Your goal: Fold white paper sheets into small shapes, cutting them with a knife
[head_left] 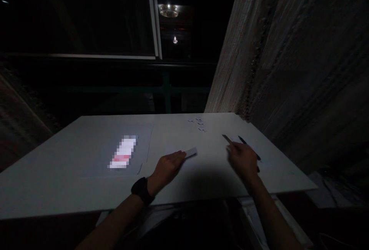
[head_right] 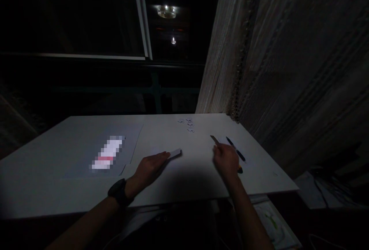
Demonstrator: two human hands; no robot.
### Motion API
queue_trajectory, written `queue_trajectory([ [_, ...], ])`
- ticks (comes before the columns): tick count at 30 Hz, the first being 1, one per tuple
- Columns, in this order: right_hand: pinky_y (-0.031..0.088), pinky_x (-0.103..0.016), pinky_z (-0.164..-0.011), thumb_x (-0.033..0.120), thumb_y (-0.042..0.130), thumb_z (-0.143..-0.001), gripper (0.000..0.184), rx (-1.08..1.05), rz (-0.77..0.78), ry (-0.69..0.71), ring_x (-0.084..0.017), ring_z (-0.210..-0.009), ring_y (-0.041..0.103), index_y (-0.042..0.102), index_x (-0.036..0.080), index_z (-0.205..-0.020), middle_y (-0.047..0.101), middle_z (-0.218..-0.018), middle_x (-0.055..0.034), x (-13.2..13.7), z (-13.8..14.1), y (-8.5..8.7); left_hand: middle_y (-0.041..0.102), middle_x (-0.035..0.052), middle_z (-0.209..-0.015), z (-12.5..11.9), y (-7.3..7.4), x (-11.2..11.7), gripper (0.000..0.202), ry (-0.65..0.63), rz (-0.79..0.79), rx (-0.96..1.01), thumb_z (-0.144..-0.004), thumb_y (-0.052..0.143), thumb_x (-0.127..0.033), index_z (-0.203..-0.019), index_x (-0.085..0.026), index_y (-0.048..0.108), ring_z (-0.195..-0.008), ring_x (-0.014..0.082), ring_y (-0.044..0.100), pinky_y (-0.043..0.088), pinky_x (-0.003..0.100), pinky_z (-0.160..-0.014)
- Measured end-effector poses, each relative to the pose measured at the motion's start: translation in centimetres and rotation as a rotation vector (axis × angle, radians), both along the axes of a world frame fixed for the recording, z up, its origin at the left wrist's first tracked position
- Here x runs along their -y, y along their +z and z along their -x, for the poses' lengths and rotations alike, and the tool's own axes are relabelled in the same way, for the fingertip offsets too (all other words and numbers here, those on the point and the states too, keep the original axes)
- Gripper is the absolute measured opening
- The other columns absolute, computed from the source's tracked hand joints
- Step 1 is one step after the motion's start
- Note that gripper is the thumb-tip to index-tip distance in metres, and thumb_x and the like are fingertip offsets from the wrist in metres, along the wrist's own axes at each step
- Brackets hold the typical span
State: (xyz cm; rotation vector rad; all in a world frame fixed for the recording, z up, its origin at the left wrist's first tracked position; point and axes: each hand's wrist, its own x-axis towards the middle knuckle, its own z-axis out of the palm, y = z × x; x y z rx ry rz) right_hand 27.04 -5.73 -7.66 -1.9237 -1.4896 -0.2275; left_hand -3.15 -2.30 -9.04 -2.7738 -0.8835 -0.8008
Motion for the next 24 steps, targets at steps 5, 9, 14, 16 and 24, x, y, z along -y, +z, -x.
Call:
queue_trajectory([
  [5,0.042,-0.038,-0.073,0.037,0.043,-0.082,0.042,0.183,0.240,-0.321,-0.032,-0.096,0.053,0.063,0.008,-0.105,0.062,-0.100,-0.0198,-0.1,-5.1,1.2,0.061,0.0097,-0.114,-2.3,0.7,-1.0,0.036,-0.082,-0.087,0.083,-0.086,0.039,-0.011,-0.121,-0.015,0.047,-0.111,0.0177,0.053,0.048,0.037,-0.090],
  [9,0.043,-0.036,-0.070,0.043,0.042,-0.083,0.044,0.244,0.323,-0.298,-0.030,-0.094,0.054,0.062,0.011,-0.105,0.061,-0.098,-0.0186,-0.3,-6.1,1.1,0.059,0.0081,-0.118,-6.5,1.9,-2.3,0.035,-0.151,-0.088,0.116,-0.086,0.037,-0.010,-0.119,-0.015,0.050,-0.114,0.0188,0.051,0.045,0.039,-0.093],
  [14,0.043,-0.035,-0.064,0.039,0.042,-0.085,0.036,0.236,0.495,-0.270,-0.030,-0.088,0.058,0.063,0.010,-0.089,0.062,-0.090,-0.0187,-2.3,-6.9,0.4,0.060,0.0042,-0.118,-12.4,3.3,-4.7,0.029,-0.180,-0.064,0.142,-0.088,0.040,-0.015,-0.109,-0.021,0.059,-0.118,0.0213,0.045,0.036,0.044,-0.095],
  [16,0.042,-0.034,-0.063,0.035,0.040,-0.086,0.034,0.201,0.521,-0.280,-0.030,-0.087,0.059,0.060,0.009,-0.089,0.061,-0.092,-0.0196,-2.8,-7.3,0.3,0.059,0.0029,-0.118,-14.6,3.6,-5.5,0.027,-0.166,-0.045,0.159,-0.087,0.044,-0.016,-0.105,-0.025,0.062,-0.119,0.0230,0.041,0.034,0.046,-0.093],
  [24,0.039,-0.030,-0.061,0.044,0.026,-0.091,0.041,0.033,0.423,-0.275,-0.023,-0.077,0.062,0.047,0.011,-0.106,0.062,-0.088,-0.0138,-1.1,-6.8,1.1,0.055,0.0053,-0.097,-18.7,3.6,-8.3,0.027,0.035,0.037,0.400,-0.081,0.055,-0.018,-0.101,-0.033,0.066,-0.093,0.0211,0.045,0.037,0.038,-0.079],
])
